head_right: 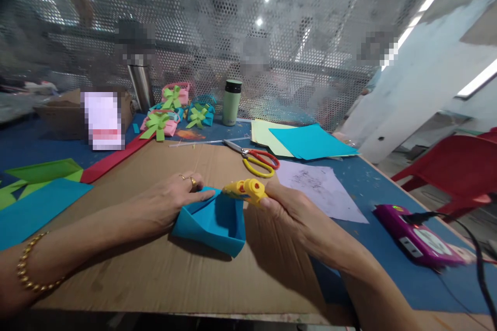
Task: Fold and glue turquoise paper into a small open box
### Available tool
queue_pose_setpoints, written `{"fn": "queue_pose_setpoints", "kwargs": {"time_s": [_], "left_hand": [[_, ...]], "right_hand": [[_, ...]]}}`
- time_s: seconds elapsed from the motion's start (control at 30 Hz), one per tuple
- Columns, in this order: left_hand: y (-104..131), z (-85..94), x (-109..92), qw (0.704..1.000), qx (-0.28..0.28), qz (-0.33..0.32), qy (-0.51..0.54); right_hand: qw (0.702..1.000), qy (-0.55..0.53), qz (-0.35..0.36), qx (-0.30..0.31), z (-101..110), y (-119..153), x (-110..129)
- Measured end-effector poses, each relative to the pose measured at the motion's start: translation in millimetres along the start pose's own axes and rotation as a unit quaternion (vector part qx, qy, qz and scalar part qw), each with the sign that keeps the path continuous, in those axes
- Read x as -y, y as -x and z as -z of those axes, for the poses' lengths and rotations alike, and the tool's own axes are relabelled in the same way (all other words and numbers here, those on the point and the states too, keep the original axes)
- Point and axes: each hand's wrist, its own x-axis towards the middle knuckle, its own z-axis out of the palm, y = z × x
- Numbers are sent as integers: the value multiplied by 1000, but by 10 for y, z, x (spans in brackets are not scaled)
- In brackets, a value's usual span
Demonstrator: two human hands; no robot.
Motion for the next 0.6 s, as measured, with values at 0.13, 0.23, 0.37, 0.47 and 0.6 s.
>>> {"fn": "queue_pose_setpoints", "kwargs": {"time_s": [0.13, 0.23, 0.37, 0.47, 0.6], "left_hand": [[-1, -15, 2, 1000, -11, 2, -3], [1, -13, -2, 1000, -9, -1, 4], [2, -24, 6, 1000, -12, 5, 14], [-1, -26, 12, 1000, -16, 4, 23], [-6, 6, -7, 1000, -6, 4, 18]], "right_hand": [[1000, 5, 5, 24, 2, -18, 16], [1000, 10, 2, 16, 10, -15, 20], [1000, 7, 7, 21, 31, 2, 6], [1000, 7, 5, 30, 40, 5, -16], [999, 14, -9, 37, 25, -8, -44]]}}
